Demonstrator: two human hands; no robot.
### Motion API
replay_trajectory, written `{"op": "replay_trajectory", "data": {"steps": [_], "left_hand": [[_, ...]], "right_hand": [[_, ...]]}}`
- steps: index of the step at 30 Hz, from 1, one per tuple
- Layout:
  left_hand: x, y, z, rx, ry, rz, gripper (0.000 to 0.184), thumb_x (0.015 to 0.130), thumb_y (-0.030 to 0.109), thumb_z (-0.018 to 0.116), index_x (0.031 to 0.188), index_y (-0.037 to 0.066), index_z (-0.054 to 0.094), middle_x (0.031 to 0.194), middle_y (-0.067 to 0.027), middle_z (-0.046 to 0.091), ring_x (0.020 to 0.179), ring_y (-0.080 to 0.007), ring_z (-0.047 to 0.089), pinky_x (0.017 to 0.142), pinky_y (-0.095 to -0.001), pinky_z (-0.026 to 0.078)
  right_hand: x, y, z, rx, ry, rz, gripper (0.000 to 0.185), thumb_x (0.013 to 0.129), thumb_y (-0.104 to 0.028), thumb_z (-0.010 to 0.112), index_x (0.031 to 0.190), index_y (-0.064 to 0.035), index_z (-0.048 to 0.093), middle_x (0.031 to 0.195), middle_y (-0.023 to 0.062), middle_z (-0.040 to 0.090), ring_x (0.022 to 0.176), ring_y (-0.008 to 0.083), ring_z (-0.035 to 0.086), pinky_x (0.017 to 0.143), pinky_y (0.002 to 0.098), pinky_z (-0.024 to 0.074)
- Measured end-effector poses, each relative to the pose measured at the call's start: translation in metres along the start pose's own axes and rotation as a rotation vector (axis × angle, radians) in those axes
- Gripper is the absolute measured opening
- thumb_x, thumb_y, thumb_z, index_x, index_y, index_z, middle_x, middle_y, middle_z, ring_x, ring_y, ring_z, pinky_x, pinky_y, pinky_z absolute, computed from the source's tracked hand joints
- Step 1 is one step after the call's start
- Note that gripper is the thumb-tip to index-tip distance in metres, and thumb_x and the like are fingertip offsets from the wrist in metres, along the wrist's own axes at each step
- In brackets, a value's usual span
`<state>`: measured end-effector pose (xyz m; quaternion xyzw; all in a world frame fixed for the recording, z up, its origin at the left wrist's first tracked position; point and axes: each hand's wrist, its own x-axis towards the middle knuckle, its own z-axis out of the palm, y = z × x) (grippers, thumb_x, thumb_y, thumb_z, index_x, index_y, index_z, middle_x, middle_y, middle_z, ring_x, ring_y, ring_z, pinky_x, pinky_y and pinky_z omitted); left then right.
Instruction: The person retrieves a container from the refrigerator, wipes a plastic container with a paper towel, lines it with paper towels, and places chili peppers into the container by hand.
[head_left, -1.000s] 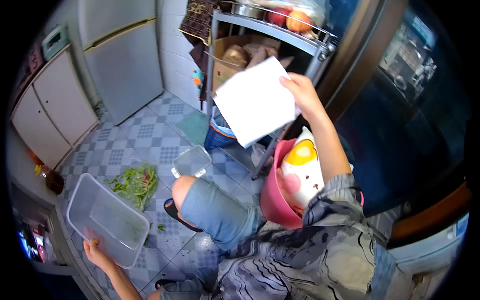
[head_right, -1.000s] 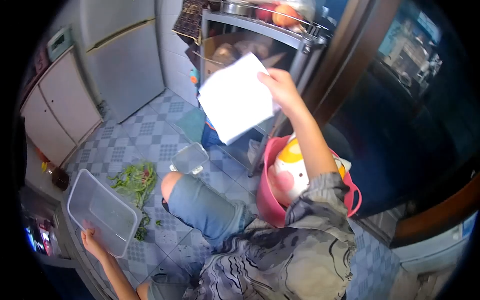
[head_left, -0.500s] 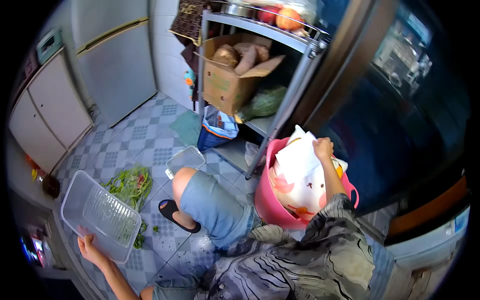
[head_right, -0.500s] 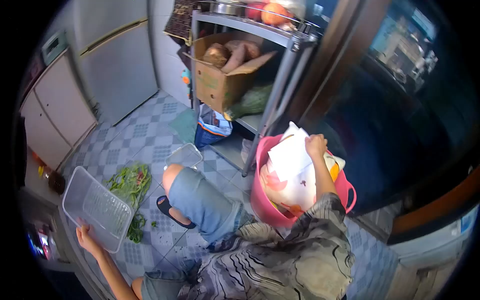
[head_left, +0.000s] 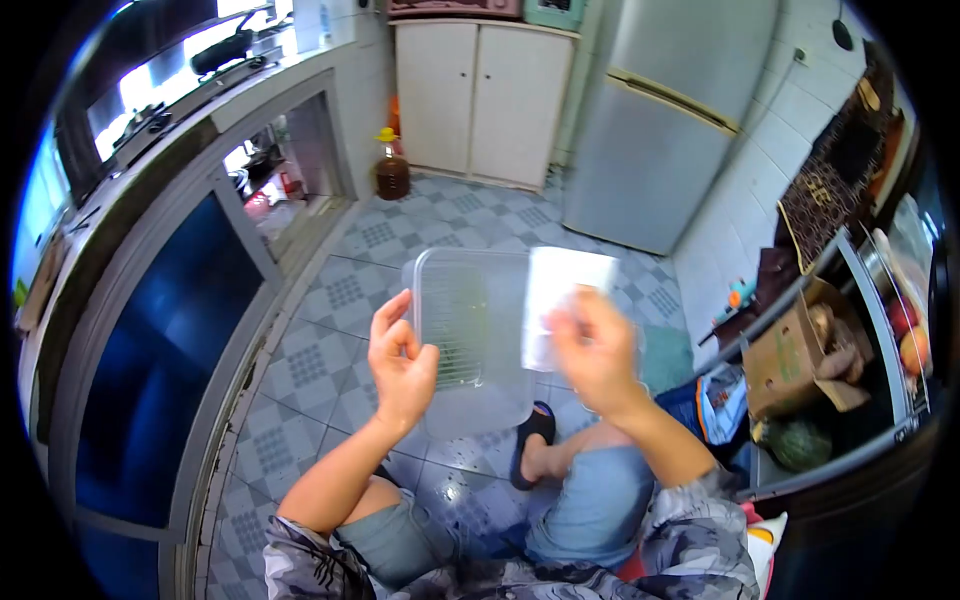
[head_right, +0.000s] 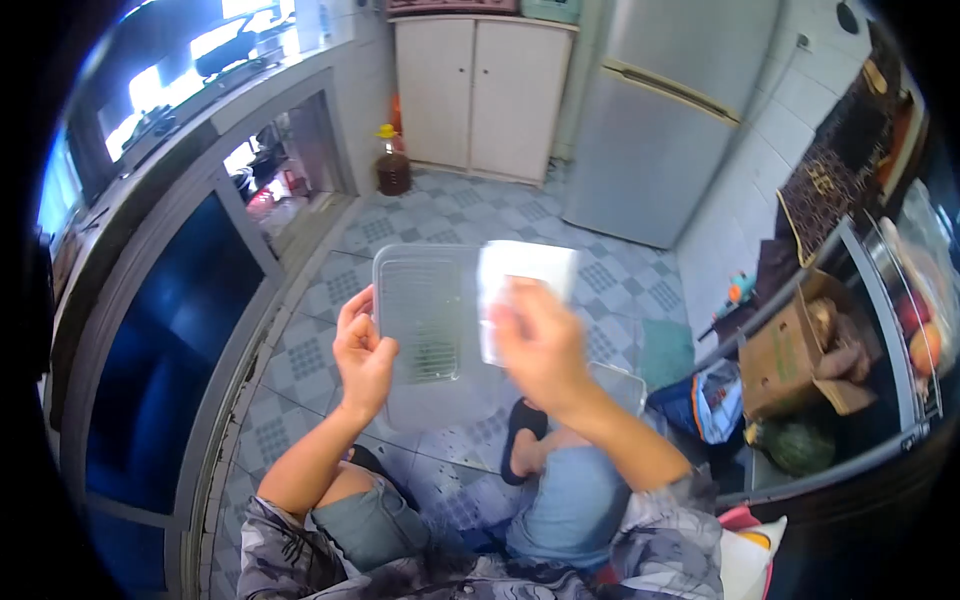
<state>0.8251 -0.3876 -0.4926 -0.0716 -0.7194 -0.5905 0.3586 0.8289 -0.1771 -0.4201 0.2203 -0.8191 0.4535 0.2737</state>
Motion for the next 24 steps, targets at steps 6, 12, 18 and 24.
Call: {"op": "replay_trajectory", "data": {"steps": [6,12,18,24], "left_hand": [[0.005,0.014,-0.010,0.063,0.074,0.062,0.021,0.058,-0.007,0.051,0.051,0.003,0.033,0.123,-0.0214,0.047,0.110,-0.0263,0.048,0.087,-0.0315,0.039],[0.007,0.018,-0.006,0.099,0.150,0.157,0.023,0.058,-0.007,0.052,0.050,0.003,0.033,0.123,-0.0203,0.047,0.108,-0.0253,0.049,0.088,-0.0322,0.039],[0.010,0.010,0.002,0.134,0.109,0.193,0.025,0.059,-0.006,0.053,0.051,0.003,0.032,0.122,-0.0217,0.047,0.110,-0.0273,0.047,0.089,-0.0345,0.039],[0.016,0.010,0.002,0.129,0.123,0.177,0.025,0.059,-0.010,0.050,0.052,0.002,0.029,0.125,-0.0246,0.043,0.114,-0.0327,0.048,0.098,-0.0457,0.037]], "right_hand": [[0.041,0.024,0.132,-0.158,-0.117,-0.211,0.014,0.081,-0.013,0.058,0.090,-0.0023,0.060,0.102,0.0149,0.059,0.083,0.0339,0.060,0.065,0.0385,0.0490],[0.053,0.042,0.201,0.232,0.144,0.086,0.014,0.086,-0.015,0.055,0.088,-0.0018,0.059,0.085,0.0103,0.063,0.075,0.0240,0.060,0.064,0.0307,0.0455],[0.069,0.033,0.217,1.025,0.274,0.523,0.014,0.089,-0.012,0.052,0.096,-0.0005,0.056,0.081,0.0065,0.059,0.072,0.0105,0.055,0.065,0.0235,0.0439],[0.051,0.025,0.220,0.003,0.185,0.085,0.027,0.078,-0.014,0.056,0.100,0.0013,0.051,0.124,0.0270,0.035,0.115,0.0448,0.030,0.094,0.0582,0.0244]]}}
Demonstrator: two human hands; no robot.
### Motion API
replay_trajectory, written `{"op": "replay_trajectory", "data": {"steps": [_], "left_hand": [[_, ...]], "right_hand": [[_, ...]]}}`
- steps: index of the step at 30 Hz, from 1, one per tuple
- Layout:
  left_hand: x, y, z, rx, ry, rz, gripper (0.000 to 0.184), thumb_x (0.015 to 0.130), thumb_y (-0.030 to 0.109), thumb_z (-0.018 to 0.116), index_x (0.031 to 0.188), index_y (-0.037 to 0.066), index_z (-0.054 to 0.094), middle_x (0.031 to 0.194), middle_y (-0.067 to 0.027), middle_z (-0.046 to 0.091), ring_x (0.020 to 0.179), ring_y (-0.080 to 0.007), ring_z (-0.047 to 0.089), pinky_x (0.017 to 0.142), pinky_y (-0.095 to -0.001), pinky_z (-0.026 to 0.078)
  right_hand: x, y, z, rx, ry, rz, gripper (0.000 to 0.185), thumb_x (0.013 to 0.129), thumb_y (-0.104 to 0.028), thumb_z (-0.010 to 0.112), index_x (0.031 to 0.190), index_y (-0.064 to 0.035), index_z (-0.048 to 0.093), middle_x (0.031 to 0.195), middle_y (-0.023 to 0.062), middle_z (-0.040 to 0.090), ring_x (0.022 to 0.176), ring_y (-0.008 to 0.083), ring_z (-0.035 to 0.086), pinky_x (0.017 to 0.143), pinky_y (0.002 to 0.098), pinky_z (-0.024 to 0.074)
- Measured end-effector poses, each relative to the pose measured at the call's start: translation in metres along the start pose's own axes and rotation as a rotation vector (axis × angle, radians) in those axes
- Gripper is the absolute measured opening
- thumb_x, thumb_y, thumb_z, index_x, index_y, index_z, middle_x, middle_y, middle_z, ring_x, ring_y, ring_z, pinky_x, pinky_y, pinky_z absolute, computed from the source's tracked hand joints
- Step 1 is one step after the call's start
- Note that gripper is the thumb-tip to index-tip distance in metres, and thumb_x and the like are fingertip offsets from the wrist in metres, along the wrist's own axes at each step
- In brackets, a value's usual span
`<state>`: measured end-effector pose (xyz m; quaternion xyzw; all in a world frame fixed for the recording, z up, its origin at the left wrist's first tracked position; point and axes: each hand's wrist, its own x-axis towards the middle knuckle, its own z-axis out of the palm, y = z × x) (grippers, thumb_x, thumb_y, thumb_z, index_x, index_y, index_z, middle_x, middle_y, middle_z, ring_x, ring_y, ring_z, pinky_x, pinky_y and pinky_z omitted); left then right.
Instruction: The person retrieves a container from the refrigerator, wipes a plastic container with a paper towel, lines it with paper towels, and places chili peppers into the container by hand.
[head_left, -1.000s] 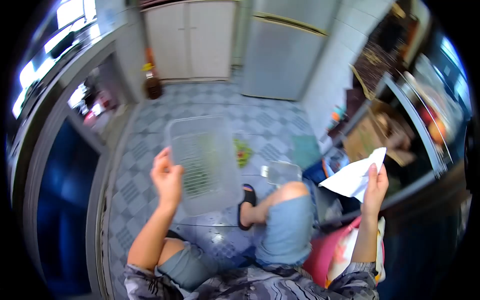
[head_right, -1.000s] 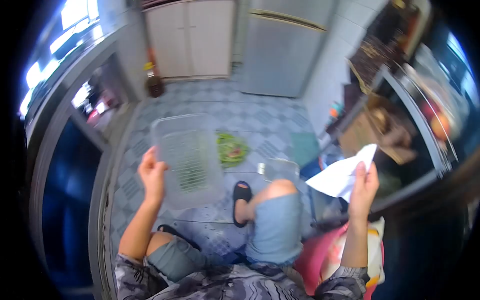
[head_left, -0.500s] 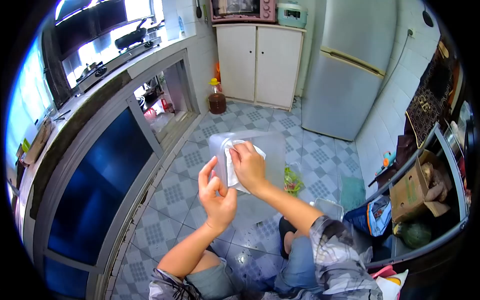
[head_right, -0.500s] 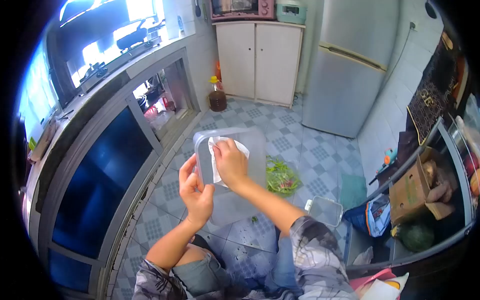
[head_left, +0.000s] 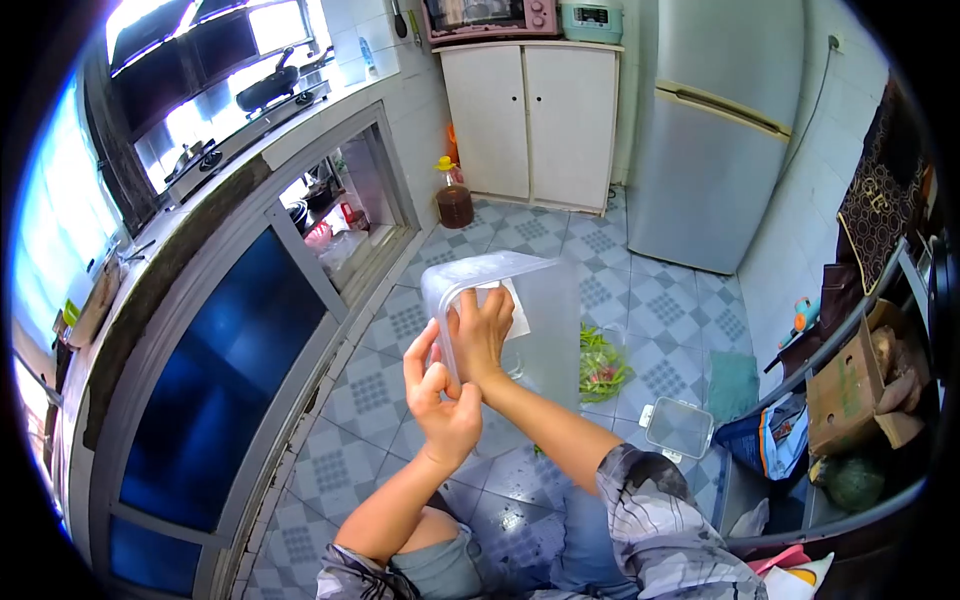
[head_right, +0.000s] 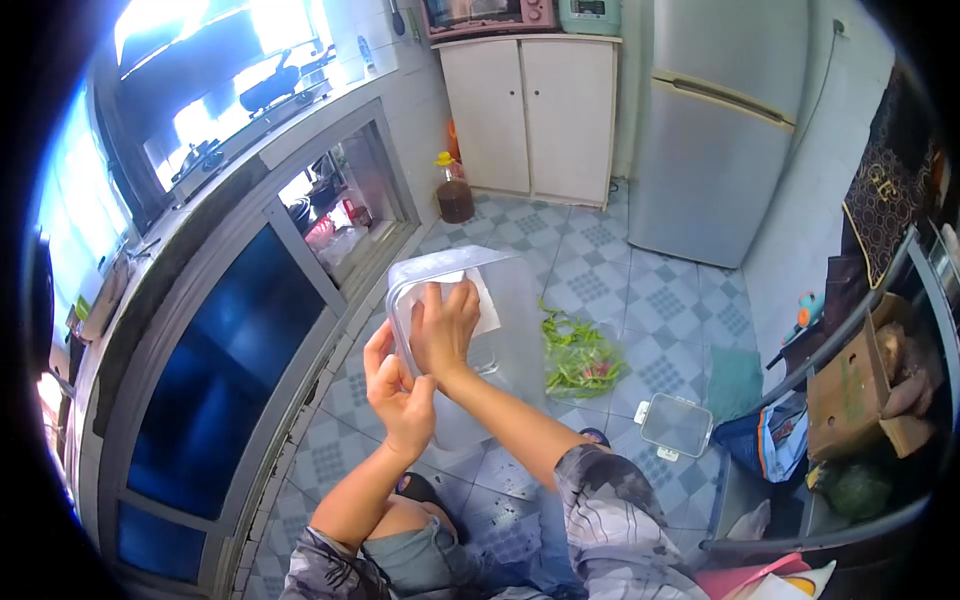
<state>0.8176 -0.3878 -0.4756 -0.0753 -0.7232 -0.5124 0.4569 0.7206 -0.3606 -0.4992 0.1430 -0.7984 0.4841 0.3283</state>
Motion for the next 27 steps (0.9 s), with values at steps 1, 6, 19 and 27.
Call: {"op": "replay_trajectory", "data": {"steps": [1,6,19,27], "left_hand": [[-0.002,-0.001,0.002,-0.004,-0.024,0.015,0.025,0.058,-0.010,0.050,0.052,0.002,0.029,0.124,-0.0251,0.043,0.114,-0.0328,0.048,0.098,-0.0457,0.037],[-0.004,0.002,0.008,0.009,-0.090,0.053,0.026,0.058,-0.013,0.048,0.052,0.001,0.027,0.124,-0.0272,0.043,0.116,-0.0356,0.047,0.098,-0.0459,0.036],[-0.001,0.009,-0.004,0.005,-0.085,0.189,0.016,0.054,-0.009,0.046,0.054,-0.002,0.031,0.117,-0.0251,0.048,0.093,-0.0225,0.052,0.079,-0.0263,0.041],[0.001,0.004,-0.009,-0.018,-0.013,0.087,0.023,0.059,-0.012,0.046,0.053,0.000,0.028,0.118,-0.0256,0.048,0.098,-0.0250,0.056,0.082,-0.0306,0.045]], "right_hand": [[0.001,0.003,0.000,-0.064,-0.001,0.004,0.031,0.078,-0.013,0.055,0.104,0.0025,0.049,0.124,0.0269,0.036,0.115,0.0442,0.031,0.096,0.0574,0.0238],[0.007,0.004,-0.003,0.050,0.129,0.002,0.033,0.076,-0.011,0.054,0.106,0.0034,0.047,0.115,0.0238,0.043,0.114,0.0442,0.032,0.101,0.0529,0.0212],[0.008,0.002,-0.028,0.109,0.020,-0.456,0.022,0.069,-0.009,0.057,0.091,-0.0053,0.062,0.097,0.0098,0.055,0.092,0.0297,0.051,0.076,0.0398,0.0410],[-0.006,0.007,-0.030,-0.012,-0.075,-0.542,0.010,0.067,-0.014,0.058,0.076,-0.0113,0.062,0.081,-0.0025,0.053,0.075,0.0172,0.050,0.063,0.0323,0.0391]]}}
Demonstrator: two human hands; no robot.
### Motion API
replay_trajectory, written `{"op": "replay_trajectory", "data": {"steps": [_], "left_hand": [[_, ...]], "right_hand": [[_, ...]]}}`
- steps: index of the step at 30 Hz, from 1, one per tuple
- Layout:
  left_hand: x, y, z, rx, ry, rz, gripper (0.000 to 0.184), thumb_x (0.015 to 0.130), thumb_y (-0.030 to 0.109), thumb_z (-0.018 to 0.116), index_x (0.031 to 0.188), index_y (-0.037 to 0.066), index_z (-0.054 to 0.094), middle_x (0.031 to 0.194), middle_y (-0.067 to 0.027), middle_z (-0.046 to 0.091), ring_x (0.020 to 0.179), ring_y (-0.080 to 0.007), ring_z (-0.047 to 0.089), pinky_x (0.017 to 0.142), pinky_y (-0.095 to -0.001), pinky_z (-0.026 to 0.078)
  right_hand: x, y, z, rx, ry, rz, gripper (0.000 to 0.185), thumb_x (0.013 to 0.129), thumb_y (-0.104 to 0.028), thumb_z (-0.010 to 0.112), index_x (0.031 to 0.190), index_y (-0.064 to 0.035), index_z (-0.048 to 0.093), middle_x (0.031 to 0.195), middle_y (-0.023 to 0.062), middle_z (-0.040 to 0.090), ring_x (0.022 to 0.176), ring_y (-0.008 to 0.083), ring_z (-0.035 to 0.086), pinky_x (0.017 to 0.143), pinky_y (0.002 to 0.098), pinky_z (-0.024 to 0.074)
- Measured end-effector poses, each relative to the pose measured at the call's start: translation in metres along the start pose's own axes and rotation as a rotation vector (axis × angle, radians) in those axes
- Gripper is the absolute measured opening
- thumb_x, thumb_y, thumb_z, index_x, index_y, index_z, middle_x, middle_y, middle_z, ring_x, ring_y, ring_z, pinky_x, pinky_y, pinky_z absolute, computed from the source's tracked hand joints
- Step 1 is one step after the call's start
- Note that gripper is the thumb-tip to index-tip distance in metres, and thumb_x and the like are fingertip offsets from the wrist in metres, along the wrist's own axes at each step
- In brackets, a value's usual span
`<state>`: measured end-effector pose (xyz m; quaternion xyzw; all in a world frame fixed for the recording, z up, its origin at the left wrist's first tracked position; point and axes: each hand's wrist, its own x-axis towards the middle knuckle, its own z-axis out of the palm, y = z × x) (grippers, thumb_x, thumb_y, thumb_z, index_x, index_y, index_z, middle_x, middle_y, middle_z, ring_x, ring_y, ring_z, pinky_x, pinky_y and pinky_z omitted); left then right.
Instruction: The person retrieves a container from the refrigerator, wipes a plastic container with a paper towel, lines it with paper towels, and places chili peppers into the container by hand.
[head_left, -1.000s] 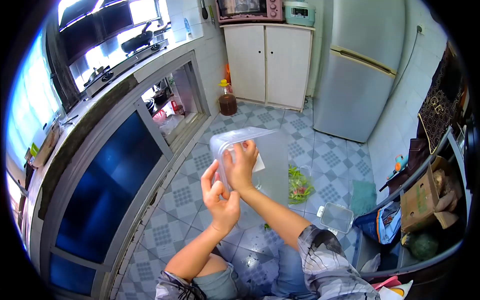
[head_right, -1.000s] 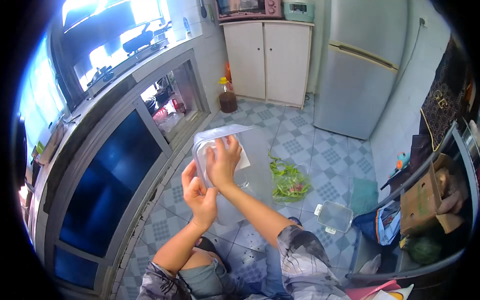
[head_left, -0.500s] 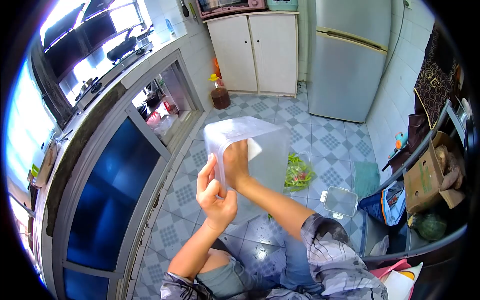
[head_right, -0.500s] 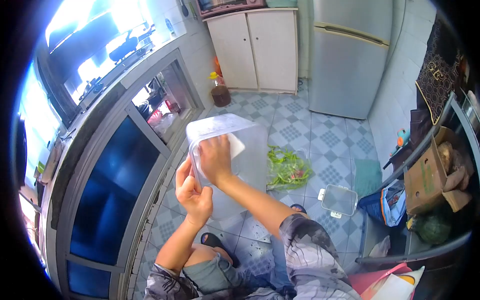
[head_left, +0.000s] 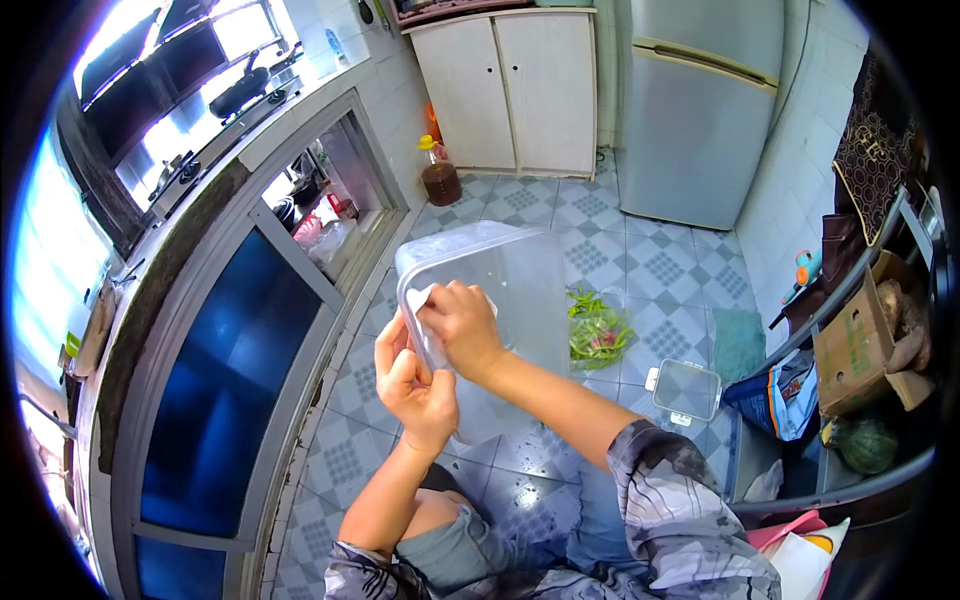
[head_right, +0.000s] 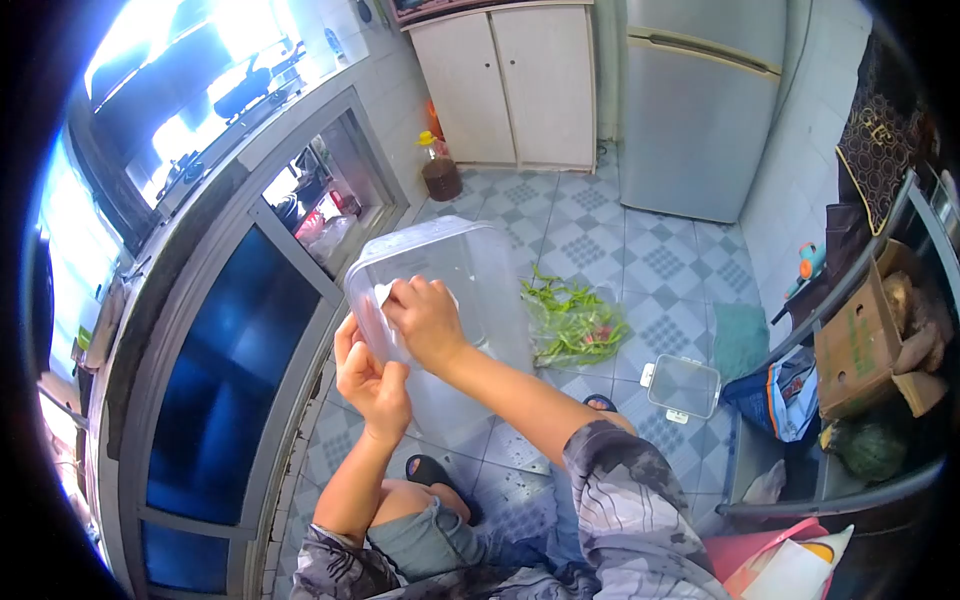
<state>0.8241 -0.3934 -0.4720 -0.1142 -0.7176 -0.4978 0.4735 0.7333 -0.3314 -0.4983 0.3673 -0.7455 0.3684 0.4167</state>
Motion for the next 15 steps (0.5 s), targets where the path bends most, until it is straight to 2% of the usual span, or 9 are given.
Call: {"op": "replay_trajectory", "data": {"steps": [1,3,5,6,7,8,12,14,15], "left_hand": [[0.000,-0.002,-0.001,0.002,-0.006,-0.003,0.023,0.059,-0.012,0.046,0.053,0.000,0.028,0.118,-0.0256,0.048,0.098,-0.0250,0.056,0.082,-0.0306,0.045],[0.001,-0.005,-0.002,-0.016,0.014,-0.021,0.012,0.057,-0.005,0.048,0.055,-0.002,0.037,0.118,-0.0212,0.047,0.095,-0.0208,0.051,0.080,-0.0271,0.040],[0.002,-0.006,-0.002,0.010,0.006,-0.030,0.013,0.057,-0.006,0.048,0.056,-0.002,0.036,0.119,-0.0217,0.047,0.098,-0.0227,0.052,0.082,-0.0287,0.040],[0.002,-0.011,-0.003,0.034,0.011,-0.010,0.013,0.058,-0.006,0.048,0.056,-0.002,0.036,0.120,-0.0217,0.047,0.098,-0.0227,0.052,0.081,-0.0289,0.041],[0.003,-0.013,-0.004,0.058,0.015,0.011,0.014,0.059,-0.006,0.049,0.056,-0.002,0.036,0.120,-0.0216,0.048,0.097,-0.0227,0.053,0.081,-0.0291,0.041],[0.005,-0.013,-0.006,0.120,-0.019,0.012,0.024,0.060,-0.013,0.045,0.054,0.000,0.027,0.120,-0.0270,0.046,0.106,-0.0332,0.055,0.084,-0.0336,0.044],[0.006,-0.013,-0.007,0.133,-0.027,0.004,0.025,0.060,-0.013,0.046,0.053,0.000,0.026,0.121,-0.0278,0.045,0.106,-0.0349,0.054,0.086,-0.0367,0.044],[0.004,-0.011,-0.007,0.121,-0.033,-0.024,0.026,0.059,-0.013,0.047,0.052,0.000,0.026,0.120,-0.0285,0.046,0.110,-0.0368,0.053,0.092,-0.0404,0.042],[0.002,-0.008,-0.008,0.124,-0.028,-0.027,0.026,0.059,-0.013,0.047,0.052,0.000,0.026,0.120,-0.0285,0.046,0.110,-0.0368,0.053,0.092,-0.0404,0.042]], "right_hand": [[-0.003,0.001,0.002,0.014,-0.018,-0.030,0.006,0.067,-0.014,0.059,0.072,-0.0118,0.061,0.078,-0.0034,0.052,0.073,0.0165,0.050,0.062,0.0315,0.0387],[-0.010,0.001,0.006,0.023,-0.009,-0.030,0.002,0.067,-0.013,0.058,0.067,-0.0116,0.059,0.077,-0.0020,0.052,0.072,0.0176,0.050,0.060,0.0315,0.0398],[-0.017,-0.001,0.006,-0.019,-0.177,-0.058,0.003,0.068,-0.011,0.057,0.069,-0.0099,0.060,0.078,0.0005,0.052,0.074,0.0199,0.053,0.060,0.0339,0.0447],[-0.023,-0.002,0.007,-0.018,-0.175,-0.052,0.003,0.068,-0.011,0.057,0.069,-0.0099,0.060,0.078,0.0005,0.052,0.074,0.0199,0.053,0.060,0.0339,0.0447],[-0.029,-0.005,0.008,0.048,-0.316,-0.007,0.004,0.069,-0.010,0.057,0.071,-0.0084,0.059,0.079,0.0023,0.053,0.077,0.0216,0.054,0.061,0.0357,0.0471],[-0.033,-0.006,0.009,0.114,-0.454,0.037,0.005,0.070,-0.008,0.057,0.074,-0.0069,0.059,0.081,0.0041,0.053,0.081,0.0233,0.056,0.062,0.0375,0.0495],[-0.016,0.001,-0.001,0.074,-0.445,0.129,0.012,0.072,-0.007,0.057,0.083,-0.0049,0.058,0.086,0.0077,0.053,0.088,0.0264,0.057,0.064,0.0397,0.0514],[0.006,0.012,-0.017,0.042,-0.114,0.166,0.016,0.074,-0.007,0.056,0.090,-0.0029,0.058,0.092,0.0121,0.053,0.092,0.0281,0.057,0.067,0.0400,0.0510],[0.009,0.019,-0.017,0.046,-0.119,0.163,0.016,0.074,-0.007,0.056,0.090,-0.0029,0.058,0.092,0.0121,0.053,0.092,0.0281,0.057,0.067,0.0400,0.0510]]}}
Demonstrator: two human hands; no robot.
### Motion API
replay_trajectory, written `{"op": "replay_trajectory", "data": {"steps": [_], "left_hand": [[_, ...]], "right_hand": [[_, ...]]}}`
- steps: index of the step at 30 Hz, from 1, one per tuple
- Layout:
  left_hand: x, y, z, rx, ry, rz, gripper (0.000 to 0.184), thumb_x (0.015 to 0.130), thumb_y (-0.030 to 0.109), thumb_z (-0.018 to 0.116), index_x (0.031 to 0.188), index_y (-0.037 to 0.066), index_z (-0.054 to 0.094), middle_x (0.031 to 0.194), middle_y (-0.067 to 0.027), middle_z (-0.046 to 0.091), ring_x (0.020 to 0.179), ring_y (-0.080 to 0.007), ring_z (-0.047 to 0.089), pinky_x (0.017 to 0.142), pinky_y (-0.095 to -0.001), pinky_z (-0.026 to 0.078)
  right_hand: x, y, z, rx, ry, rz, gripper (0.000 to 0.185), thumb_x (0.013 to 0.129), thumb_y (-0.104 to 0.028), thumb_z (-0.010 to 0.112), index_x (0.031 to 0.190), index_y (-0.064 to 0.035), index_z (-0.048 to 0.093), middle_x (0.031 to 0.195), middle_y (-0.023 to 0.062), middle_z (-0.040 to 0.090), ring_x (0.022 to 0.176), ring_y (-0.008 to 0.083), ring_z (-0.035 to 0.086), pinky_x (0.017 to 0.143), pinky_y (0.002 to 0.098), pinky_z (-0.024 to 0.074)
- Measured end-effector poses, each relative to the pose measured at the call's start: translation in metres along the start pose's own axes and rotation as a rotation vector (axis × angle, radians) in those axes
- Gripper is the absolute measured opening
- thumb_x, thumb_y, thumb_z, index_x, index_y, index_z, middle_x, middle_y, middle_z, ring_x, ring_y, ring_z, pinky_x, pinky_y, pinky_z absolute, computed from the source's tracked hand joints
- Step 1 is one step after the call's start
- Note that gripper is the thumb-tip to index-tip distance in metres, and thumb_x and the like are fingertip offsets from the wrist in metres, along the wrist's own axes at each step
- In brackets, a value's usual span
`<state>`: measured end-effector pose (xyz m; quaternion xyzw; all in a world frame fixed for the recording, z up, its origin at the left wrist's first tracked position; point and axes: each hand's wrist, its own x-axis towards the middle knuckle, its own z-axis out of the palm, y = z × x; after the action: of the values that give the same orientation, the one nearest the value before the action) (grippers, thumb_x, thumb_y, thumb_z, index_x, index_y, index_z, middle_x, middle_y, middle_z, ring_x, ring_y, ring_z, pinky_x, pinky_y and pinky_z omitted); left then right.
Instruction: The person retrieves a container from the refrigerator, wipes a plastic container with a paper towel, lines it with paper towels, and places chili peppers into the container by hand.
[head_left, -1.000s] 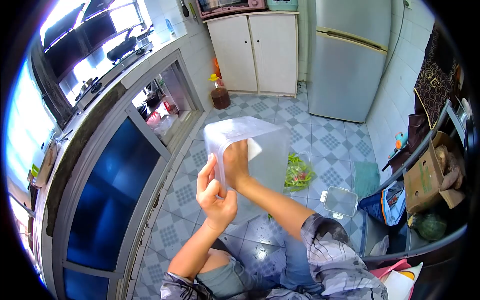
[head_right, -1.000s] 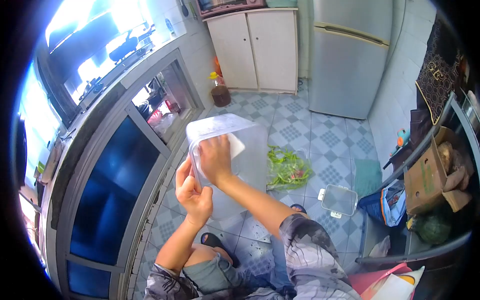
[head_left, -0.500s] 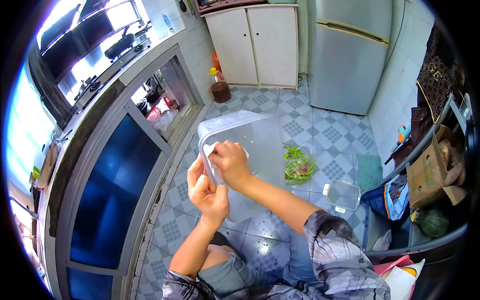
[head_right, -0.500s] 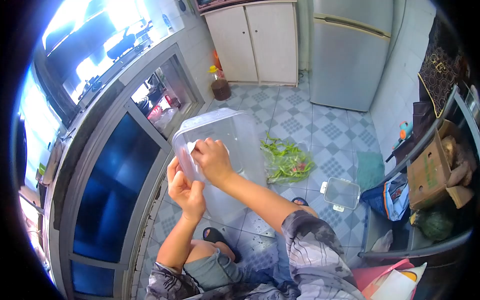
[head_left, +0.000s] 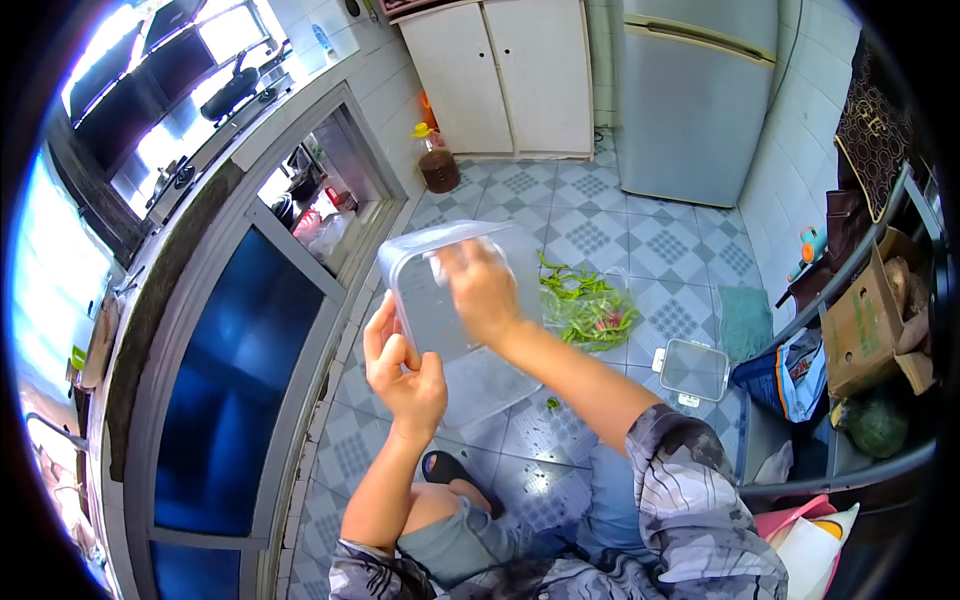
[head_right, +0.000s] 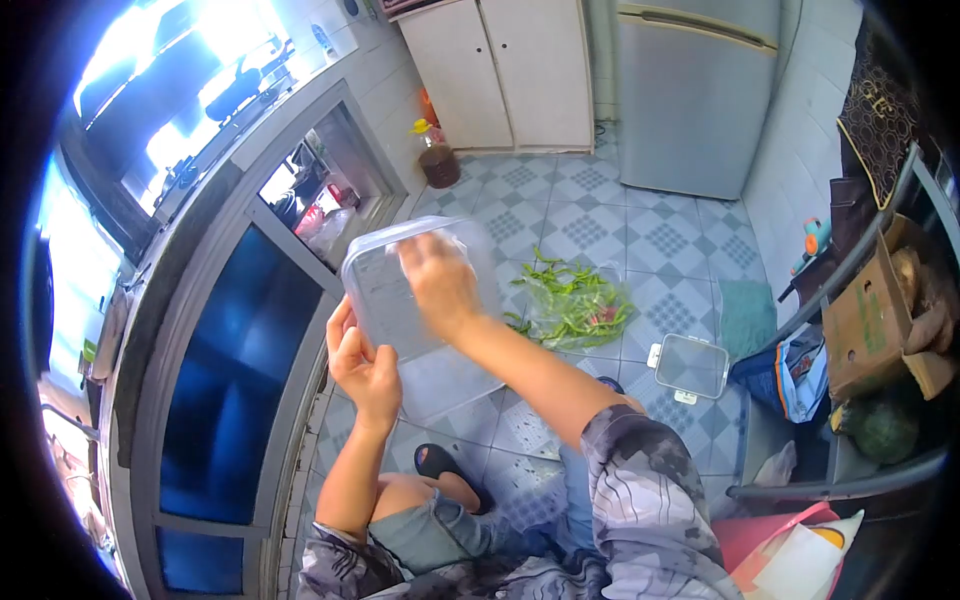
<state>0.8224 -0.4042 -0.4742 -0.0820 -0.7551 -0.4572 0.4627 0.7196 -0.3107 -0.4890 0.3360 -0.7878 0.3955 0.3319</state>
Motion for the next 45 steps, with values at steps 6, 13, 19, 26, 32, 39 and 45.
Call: {"op": "replay_trajectory", "data": {"steps": [6,13,19,26,32,39,45], "left_hand": [[-0.006,0.000,0.007,0.070,-0.093,0.172,0.021,0.056,-0.014,0.045,0.051,-0.003,0.028,0.119,-0.0262,0.049,0.101,-0.0234,0.057,0.090,-0.0350,0.044],[-0.003,0.004,0.007,0.096,-0.079,0.266,0.022,0.055,-0.015,0.044,0.050,-0.003,0.027,0.119,-0.0276,0.048,0.108,-0.0292,0.055,0.094,-0.0375,0.042],[-0.002,0.000,0.004,0.006,-0.030,0.093,0.024,0.053,-0.014,0.044,0.050,0.000,0.024,0.119,-0.0295,0.048,0.120,-0.0442,0.042,0.100,-0.0482,0.033],[0.000,-0.003,0.000,0.029,-0.007,0.190,0.024,0.053,-0.015,0.042,0.050,0.000,0.023,0.120,-0.0295,0.047,0.120,-0.0444,0.042,0.099,-0.0474,0.034],[0.000,0.003,-0.004,0.046,0.022,0.270,0.023,0.053,-0.015,0.041,0.050,-0.001,0.024,0.119,-0.0318,0.046,0.121,-0.0462,0.040,0.099,-0.0481,0.035],[-0.002,0.007,-0.011,0.023,0.015,0.285,0.021,0.055,-0.013,0.042,0.050,-0.001,0.025,0.120,-0.0322,0.043,0.122,-0.0474,0.038,0.099,-0.0520,0.034],[-0.005,0.008,-0.010,0.022,-0.031,0.351,0.019,0.058,-0.011,0.043,0.051,-0.002,0.028,0.122,-0.0322,0.041,0.122,-0.0489,0.037,0.099,-0.0527,0.032]], "right_hand": [[-0.007,-0.002,0.012,-0.421,0.007,0.157,0.026,0.073,-0.001,0.053,0.098,0.0011,0.054,0.097,0.0158,0.054,0.090,0.0288,0.053,0.079,0.0364,0.0442],[-0.022,0.001,0.017,-0.399,-0.156,0.237,0.021,0.075,-0.011,0.054,0.092,-0.0001,0.060,0.096,0.0118,0.056,0.095,0.0245,0.050,0.083,0.0320,0.0415],[-0.038,-0.004,0.016,-0.544,-0.184,0.070,0.027,0.075,-0.011,0.053,0.098,0.0025,0.060,0.107,0.0153,0.055,0.099,0.0246,0.049,0.085,0.0296,0.0423],[-0.060,-0.014,0.031,-0.378,-0.244,0.145,0.024,0.075,-0.010,0.051,0.092,0.0034,0.060,0.104,0.0173,0.054,0.097,0.0266,0.050,0.083,0.0335,0.0441],[-0.065,-0.026,0.024,-0.236,-0.508,0.229,0.021,0.072,-0.007,0.050,0.087,0.0038,0.058,0.093,0.0188,0.057,0.093,0.0286,0.051,0.083,0.0345,0.0434],[-0.057,-0.026,0.022,-0.070,-0.270,0.311,0.012,0.067,-0.004,0.053,0.077,0.0016,0.055,0.082,0.0187,0.060,0.080,0.0332,0.052,0.075,0.0387,0.0422],[-0.049,-0.050,0.027,0.107,-0.219,0.386,0.012,0.068,-0.008,0.054,0.079,-0.0028,0.058,0.081,0.0131,0.062,0.076,0.0317,0.053,0.073,0.0397,0.0423]]}}
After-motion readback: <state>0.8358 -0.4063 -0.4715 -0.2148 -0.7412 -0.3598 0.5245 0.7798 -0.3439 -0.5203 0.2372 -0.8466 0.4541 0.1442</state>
